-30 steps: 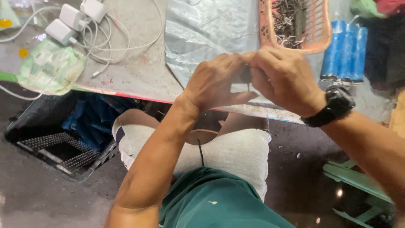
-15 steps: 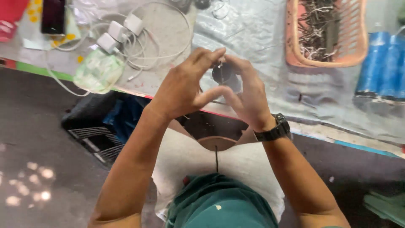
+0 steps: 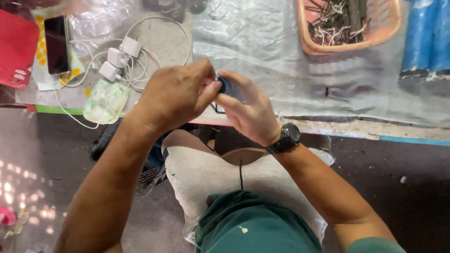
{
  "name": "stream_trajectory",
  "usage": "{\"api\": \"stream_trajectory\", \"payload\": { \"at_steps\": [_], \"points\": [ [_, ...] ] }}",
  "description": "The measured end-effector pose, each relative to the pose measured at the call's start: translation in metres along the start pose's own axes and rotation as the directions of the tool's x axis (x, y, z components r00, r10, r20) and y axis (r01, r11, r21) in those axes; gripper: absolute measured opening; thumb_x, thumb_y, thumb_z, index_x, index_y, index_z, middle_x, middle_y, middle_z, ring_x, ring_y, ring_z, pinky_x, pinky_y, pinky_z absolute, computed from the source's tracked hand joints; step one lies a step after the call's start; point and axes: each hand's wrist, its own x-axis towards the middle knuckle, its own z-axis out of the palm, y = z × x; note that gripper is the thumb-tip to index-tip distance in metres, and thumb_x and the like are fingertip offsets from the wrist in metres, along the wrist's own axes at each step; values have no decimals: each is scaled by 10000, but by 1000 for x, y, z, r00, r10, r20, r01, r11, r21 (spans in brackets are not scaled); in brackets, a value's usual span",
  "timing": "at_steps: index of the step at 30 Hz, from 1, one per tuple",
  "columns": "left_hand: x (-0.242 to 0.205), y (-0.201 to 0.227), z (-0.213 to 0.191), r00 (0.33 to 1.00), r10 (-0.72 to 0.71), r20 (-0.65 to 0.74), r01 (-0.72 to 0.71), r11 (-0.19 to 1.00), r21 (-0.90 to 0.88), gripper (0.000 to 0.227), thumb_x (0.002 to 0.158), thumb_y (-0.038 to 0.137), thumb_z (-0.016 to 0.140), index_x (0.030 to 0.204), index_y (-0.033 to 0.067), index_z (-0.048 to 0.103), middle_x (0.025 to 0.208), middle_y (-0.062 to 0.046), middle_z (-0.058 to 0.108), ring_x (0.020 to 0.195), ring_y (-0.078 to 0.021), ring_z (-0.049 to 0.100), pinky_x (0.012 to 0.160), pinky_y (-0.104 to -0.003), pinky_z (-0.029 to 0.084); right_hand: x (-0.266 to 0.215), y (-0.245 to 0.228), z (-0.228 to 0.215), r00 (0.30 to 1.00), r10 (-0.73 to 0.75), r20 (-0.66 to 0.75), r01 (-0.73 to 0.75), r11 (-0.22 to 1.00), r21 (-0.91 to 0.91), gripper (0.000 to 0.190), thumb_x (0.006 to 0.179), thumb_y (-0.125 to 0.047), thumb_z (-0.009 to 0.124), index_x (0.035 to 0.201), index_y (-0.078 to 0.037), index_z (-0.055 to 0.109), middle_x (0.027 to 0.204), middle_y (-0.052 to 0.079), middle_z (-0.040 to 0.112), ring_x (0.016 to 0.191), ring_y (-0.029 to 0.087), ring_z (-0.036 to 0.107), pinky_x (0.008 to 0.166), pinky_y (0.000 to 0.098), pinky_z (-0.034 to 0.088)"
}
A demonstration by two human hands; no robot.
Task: Inserting wicks into blue cylindrical candle molds at a workbench.
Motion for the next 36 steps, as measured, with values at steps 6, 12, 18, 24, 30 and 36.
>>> {"api": "stream_trajectory", "payload": {
  "at_steps": [6, 12, 18, 24, 30, 36],
  "points": [
    [7, -11, -5, 995, 51, 85, -59, 993, 100, 208, 889, 293, 421, 873, 91, 467, 694, -171, 560, 683, -432, 562, 537, -525, 424, -3, 6, 7, 999, -24, 32, 21, 995, 97, 211, 865, -304, 508, 1036, -207, 584, 1153, 172, 472, 1014, 317, 537, 803, 370, 431],
    [9, -16, -12, 987, -23, 158, 21, 1000, 17, 215, 902, 300, 391, 855, 110, 482, 690, -126, 590, 717, -398, 571, 565, -508, 438, 1, 17, 12, 992, -30, 126, 8, 986, 169, 257, 857, -377, 521, 1068, -232, 551, 1118, 161, 482, 978, 314, 541, 785, 368, 431],
    [15, -10, -19, 949, -57, 309, 66, 998, -17, 176, 846, 270, 395, 838, 117, 481, 635, -194, 571, 699, -459, 548, 595, -555, 421, 7, 28, 7, 982, -47, 182, 11, 981, 191, 304, 861, -422, 476, 1049, -194, 547, 1071, 153, 492, 904, 330, 568, 737, 370, 450],
    [19, -12, -10, 951, 32, 309, -29, 999, -15, 231, 870, 297, 377, 782, 119, 493, 664, -99, 575, 642, -348, 536, 510, -464, 372, -3, 40, 2, 965, -124, 230, 81, 979, 188, 319, 904, -340, 434, 1022, -74, 565, 1126, 201, 430, 768, 285, 566, 653, 377, 470],
    [23, -1, -17, 938, 45, 345, -78, 994, 81, 216, 901, 255, 339, 796, 104, 451, 699, -44, 556, 538, -277, 530, 426, -423, 390, 1, 41, 5, 973, -165, 159, 95, 922, 376, 310, 921, -316, 403, 942, -30, 520, 1100, 192, 418, 734, 261, 534, 610, 363, 469],
    [23, -7, -21, 975, 122, 188, -135, 989, 57, 135, 865, 203, 409, 895, 105, 496, 831, -40, 568, 533, -316, 544, 399, -451, 395, -7, 48, 17, 987, -128, 97, 81, 920, 384, 281, 920, -361, 398, 983, -96, 468, 1067, 168, 412, 676, 231, 512, 587, 356, 465]
  ]
}}
